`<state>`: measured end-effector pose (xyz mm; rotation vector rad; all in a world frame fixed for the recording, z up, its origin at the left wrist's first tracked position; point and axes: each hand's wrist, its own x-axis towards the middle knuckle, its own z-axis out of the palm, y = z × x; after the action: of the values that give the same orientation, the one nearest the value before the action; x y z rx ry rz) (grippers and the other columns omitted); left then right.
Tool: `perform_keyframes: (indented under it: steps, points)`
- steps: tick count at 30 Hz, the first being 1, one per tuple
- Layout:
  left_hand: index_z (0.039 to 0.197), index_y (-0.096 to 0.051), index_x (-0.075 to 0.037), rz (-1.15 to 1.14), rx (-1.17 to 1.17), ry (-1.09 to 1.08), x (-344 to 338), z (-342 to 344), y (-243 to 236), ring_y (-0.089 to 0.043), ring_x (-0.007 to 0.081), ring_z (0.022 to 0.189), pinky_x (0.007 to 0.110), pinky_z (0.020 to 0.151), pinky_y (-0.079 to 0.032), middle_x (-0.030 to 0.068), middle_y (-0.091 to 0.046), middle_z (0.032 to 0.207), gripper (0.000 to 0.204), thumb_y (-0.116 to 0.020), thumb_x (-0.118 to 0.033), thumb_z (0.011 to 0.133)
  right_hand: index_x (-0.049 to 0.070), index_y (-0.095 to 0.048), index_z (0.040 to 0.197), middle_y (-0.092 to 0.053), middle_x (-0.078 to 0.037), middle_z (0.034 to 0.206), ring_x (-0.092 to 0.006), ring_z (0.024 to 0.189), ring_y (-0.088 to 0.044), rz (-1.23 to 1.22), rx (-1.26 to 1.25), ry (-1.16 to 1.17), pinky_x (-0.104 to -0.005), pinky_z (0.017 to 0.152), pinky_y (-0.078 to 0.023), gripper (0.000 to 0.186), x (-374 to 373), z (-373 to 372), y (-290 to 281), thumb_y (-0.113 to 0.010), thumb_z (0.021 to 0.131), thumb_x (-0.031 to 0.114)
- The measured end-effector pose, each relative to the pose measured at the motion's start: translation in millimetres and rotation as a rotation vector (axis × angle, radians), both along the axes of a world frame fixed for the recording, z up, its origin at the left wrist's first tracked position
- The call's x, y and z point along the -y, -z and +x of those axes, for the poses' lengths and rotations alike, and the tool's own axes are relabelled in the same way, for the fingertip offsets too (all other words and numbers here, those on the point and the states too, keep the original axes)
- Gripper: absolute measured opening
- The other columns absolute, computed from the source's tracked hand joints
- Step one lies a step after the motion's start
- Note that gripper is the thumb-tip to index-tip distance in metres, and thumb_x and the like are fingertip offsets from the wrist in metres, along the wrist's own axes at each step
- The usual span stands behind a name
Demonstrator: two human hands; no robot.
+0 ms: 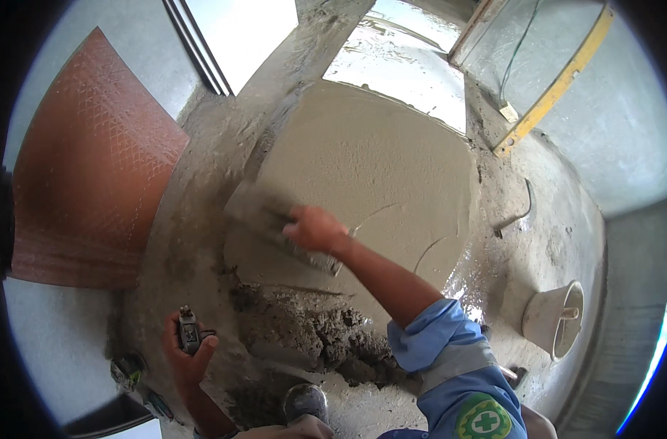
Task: The person smooths wet cement on the floor with a trowel, places a tile over the cement, taps the tile with a rubber mallet, and aligns it using a spirit level.
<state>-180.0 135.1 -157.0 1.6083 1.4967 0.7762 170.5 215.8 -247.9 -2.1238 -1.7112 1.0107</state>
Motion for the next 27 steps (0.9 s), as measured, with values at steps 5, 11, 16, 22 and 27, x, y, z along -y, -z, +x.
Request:
perform_keyframes:
  steps: [5, 11, 16, 22, 27]
  points:
    - [0.115, -0.056, -0.005, -0.067, 0.091, 0.027, 1.0, -10.9, -1.3, -0.056, 0.0131, 0.079, 0.028, 0.073, -0.049, 0.0023, -0.058, 0.088, 0.061, -0.088, -0.028, 0.068, 0.009, -0.057, 0.131, -0.070, -0.024, 0.105, -0.0384, 0.104, -0.067, -0.158, 0.075, -0.145, -0.0509, 0.091, -0.053, 0.050, 58.2, -30.6, -32.3, -0.063, 0.092, 0.038]
    - [0.122, -0.051, -0.004, -0.119, 0.182, -0.040, 3.7, -20.3, 0.8, -0.053, 0.0125, 0.087, 0.030, 0.075, -0.050, 0.0053, -0.056, 0.099, 0.063, -0.084, -0.024, 0.072, 0.008, -0.056, 0.131, -0.070, -0.024, 0.105, -0.0405, 0.100, -0.068, -0.102, 0.169, 0.372, -0.0503, 0.089, -0.054, 0.051, 103.1, 48.9, -23.3, -0.058, 0.093, 0.041]
    - [0.121, -0.051, -0.004, -0.088, 0.226, -0.022, 7.0, -8.7, -14.1, -0.052, 0.0137, 0.088, 0.028, 0.078, -0.048, 0.0052, -0.054, 0.097, 0.058, -0.079, -0.018, 0.072, 0.004, -0.071, 0.111, -0.072, -0.022, 0.098, -0.0343, 0.095, -0.070, 0.118, 0.124, 0.942, -0.0426, 0.085, -0.053, 0.045, 199.3, 144.8, -11.0, -0.070, 0.083, 0.039]
    - [0.121, -0.051, -0.003, -0.103, 0.319, 0.040, 7.3, -4.5, 1.7, -0.052, 0.0141, 0.087, 0.029, 0.077, -0.048, 0.0058, -0.055, 0.097, 0.058, -0.078, -0.016, 0.071, 0.005, -0.071, 0.088, -0.070, -0.017, 0.082, -0.0323, 0.076, -0.065, 0.094, 0.422, 1.045, -0.0438, 0.074, -0.052, 0.033, 390.8, 280.1, 29.9, -0.070, 0.082, 0.037]
    - [0.120, -0.052, -0.003, -0.080, 0.224, 0.012, 5.0, -26.8, -5.4, -0.052, 0.0143, 0.087, 0.030, 0.078, -0.048, 0.0060, -0.055, 0.097, 0.057, -0.078, -0.016, 0.071, -0.003, -0.068, 0.089, -0.059, -0.007, 0.063, -0.0170, 0.047, -0.055, 0.231, -0.068, 1.301, -0.0353, 0.047, -0.046, 0.035, 323.1, 196.4, 8.6, -0.074, 0.084, 0.032]
